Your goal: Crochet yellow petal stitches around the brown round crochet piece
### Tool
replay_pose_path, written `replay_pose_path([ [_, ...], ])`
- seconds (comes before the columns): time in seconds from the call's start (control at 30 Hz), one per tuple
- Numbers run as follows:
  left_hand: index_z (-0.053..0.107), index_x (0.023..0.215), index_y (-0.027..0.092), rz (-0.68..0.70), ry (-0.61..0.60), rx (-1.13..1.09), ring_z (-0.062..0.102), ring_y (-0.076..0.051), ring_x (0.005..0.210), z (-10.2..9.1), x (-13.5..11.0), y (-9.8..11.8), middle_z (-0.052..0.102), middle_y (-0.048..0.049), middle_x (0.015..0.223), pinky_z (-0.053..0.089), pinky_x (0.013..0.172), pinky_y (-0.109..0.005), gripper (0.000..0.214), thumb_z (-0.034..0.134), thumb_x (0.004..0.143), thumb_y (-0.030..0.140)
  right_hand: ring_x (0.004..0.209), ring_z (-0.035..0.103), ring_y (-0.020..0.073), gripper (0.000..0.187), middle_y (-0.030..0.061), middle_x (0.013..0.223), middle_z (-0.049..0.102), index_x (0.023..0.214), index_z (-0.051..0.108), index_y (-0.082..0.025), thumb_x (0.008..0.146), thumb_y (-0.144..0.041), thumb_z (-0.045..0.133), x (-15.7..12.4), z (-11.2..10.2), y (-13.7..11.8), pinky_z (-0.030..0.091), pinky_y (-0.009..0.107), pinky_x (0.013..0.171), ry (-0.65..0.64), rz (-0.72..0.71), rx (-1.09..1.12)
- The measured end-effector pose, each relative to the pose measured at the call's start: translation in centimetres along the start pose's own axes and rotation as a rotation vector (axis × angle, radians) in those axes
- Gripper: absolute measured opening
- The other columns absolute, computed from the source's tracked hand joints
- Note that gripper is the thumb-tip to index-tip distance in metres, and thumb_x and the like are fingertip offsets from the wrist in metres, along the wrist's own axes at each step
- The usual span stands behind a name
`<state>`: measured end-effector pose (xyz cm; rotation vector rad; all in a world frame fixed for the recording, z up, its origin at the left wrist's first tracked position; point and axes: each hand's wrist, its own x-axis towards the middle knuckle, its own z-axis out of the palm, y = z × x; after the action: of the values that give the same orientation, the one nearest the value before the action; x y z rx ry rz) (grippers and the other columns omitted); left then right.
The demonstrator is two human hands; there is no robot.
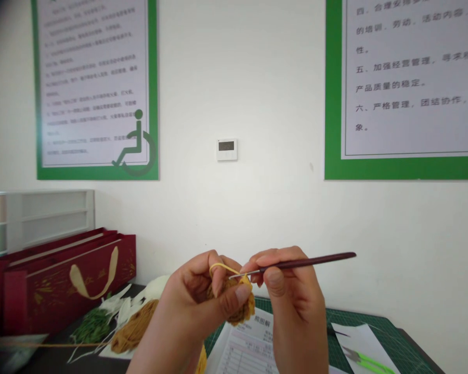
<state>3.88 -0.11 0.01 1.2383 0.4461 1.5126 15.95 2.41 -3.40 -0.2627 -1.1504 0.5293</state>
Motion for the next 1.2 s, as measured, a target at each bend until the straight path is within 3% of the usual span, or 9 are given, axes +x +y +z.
replay_pose_path([
  [0.17,0.06,0.065,0.014,-0.119,-0.02,0.02,0.06,-0.01,0.058,-0.4,0.0,0.7,0.074,-0.0032,0.072,0.046,0.056,-0.021,0.035,0.094,0.061,0.016,0.072,0.059,0.0142,0.016,0.0008,0.079,0.067,0.089,0.067,-0.025,0.096,-0.04,0.066,0.6,-0.3,-0.5,0.05,0.026,0.066,0.017,0.128,0.049],
  [0.33,0.06,0.064,0.014,-0.146,-0.071,-0.032,0.063,-0.011,0.063,-1.0,0.1,0.8,0.076,-0.0033,0.075,0.049,0.061,-0.022,0.034,0.093,0.06,0.009,0.054,0.055,0.0086,0.016,0.0007,0.079,0.072,0.093,0.063,-0.026,0.1,-0.039,0.059,1.0,-1.2,-0.9,0.043,0.021,0.052,-0.094,0.156,0.078],
  [0.5,0.062,0.064,0.014,-0.139,-0.115,-0.088,0.064,-0.011,0.066,-1.5,0.4,0.4,0.076,-0.0048,0.078,0.049,0.065,-0.023,0.028,0.089,0.069,0.01,0.046,0.055,0.0063,0.013,0.0017,0.086,0.074,0.098,0.061,-0.027,0.104,-0.034,0.051,1.1,-2.0,-1.1,0.04,0.02,0.045,-0.206,0.154,0.102],
  [0.7,0.064,0.065,0.014,-0.13,-0.124,-0.084,0.062,-0.01,0.065,-1.7,0.5,0.1,0.075,-0.0044,0.078,0.047,0.063,-0.021,0.026,0.089,0.068,0.009,0.048,0.06,0.008,0.012,0.0027,0.091,0.075,0.102,0.061,-0.027,0.105,-0.03,0.049,1.3,-2.8,-1.3,0.044,0.021,0.044,-0.282,0.019,0.038],
  [0.93,0.069,0.068,0.014,-0.173,-0.107,-0.065,0.064,-0.011,0.065,-1.6,0.4,0.5,0.076,-0.0031,0.076,0.047,0.062,-0.021,0.025,0.093,0.064,0.011,0.052,0.063,0.009,0.01,0.0023,0.092,0.075,0.103,0.061,-0.025,0.104,-0.026,0.052,1.2,-2.9,-2.1,0.051,0.025,0.048,-0.285,-0.185,-0.118],
  [1.2,0.068,0.065,0.014,-0.196,-0.06,-0.054,0.063,-0.011,0.064,-1.2,0.2,1.0,0.075,-0.0032,0.074,0.048,0.063,-0.023,0.028,0.096,0.059,0.015,0.067,0.069,0.0124,0.02,0.0056,0.105,0.076,0.112,0.065,-0.025,0.103,-0.014,0.05,0.7,-3.1,-2.2,0.056,0.028,0.053,-0.356,-0.392,-0.233],
])
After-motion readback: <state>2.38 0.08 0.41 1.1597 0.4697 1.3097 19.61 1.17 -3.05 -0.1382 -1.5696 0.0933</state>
